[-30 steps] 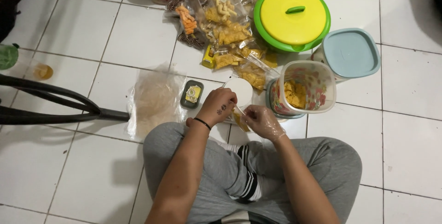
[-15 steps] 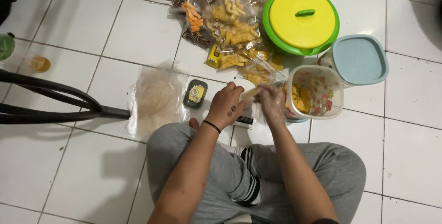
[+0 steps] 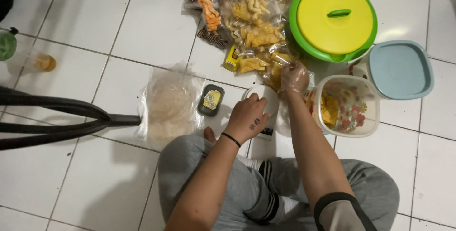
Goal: The person is manually portioning chips from a large container into small plastic bags and weighing them on a digital scale.
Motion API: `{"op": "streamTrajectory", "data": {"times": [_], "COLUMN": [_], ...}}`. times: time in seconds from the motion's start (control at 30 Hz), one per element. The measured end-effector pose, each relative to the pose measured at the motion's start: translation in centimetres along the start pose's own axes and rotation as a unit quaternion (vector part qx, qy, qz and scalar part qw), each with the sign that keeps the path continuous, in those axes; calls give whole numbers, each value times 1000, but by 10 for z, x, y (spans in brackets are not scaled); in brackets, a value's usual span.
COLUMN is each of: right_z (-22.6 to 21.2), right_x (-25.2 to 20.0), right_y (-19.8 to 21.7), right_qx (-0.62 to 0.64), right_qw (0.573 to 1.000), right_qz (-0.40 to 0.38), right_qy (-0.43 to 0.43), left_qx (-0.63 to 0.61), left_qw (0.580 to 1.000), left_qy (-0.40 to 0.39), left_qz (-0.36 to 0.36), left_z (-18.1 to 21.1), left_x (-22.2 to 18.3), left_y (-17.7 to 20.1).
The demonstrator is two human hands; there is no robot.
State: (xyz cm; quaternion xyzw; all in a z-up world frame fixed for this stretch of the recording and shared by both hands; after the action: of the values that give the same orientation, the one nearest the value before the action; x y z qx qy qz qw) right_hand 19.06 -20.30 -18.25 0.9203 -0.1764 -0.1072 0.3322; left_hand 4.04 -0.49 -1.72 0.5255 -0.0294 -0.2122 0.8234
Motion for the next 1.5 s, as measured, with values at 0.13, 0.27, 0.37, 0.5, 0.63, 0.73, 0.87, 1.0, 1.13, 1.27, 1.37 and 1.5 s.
{"op": "streamTrajectory", "data": {"times": [0.13,0.27,0.37,0.5,0.63,0.73,0.87,1.0,1.13,1.27,1.37,1.5], "right_z": [-4,19,34,67,48,21,16,20,11,2,13,13], "right_x": [9,31,36,50,27,-10,-42,-60,-77,-112,-143,-182], "right_y": [-1,-7,-8,-8,-5,0,1,6,24,33,34,56], "right_qx": [-47,-79,-82,-111,-106,-107,-121,-108,-108,-146,-142,-145], "right_qw": [998,995,992,988,988,983,972,955,959,939,940,934], "right_qz": [24,54,97,105,111,128,105,86,36,2,-79,-152], "right_qy": [-15,-2,15,20,3,77,170,261,261,310,301,288], "left_qx": [-4,2,9,15,22,20,17,14,10,-12,-15,-22], "left_qw": [1000,1000,1000,999,999,999,999,999,999,1000,1000,1000], "left_qy": [-10,-13,-16,-23,-26,-23,-24,-27,-30,-8,5,20], "left_qz": [2,-14,-21,-21,-24,-28,-26,-24,-18,-15,-6,9], "left_z": [1,0,1,4,4,3,2,3,4,0,-3,-5], "left_x": [6,9,11,10,10,10,9,6,1,-3,-10,-21], "left_y": [-7,-7,-9,-12,-13,-12,-14,-13,-9,-5,2,9]}}
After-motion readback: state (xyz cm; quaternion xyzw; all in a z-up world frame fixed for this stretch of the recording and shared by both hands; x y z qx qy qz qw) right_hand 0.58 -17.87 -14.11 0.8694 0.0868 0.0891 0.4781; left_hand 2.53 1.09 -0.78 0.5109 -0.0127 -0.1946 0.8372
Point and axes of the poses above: each hand's wrist, its own x-axis towards the middle knuckle, its own y-axis out of the back of the hand, z = x × y, the point moved 2 cm from there along x, towards the middle knuckle, and after that the axes turned 13 degrees about x, right-handed, at the moved point
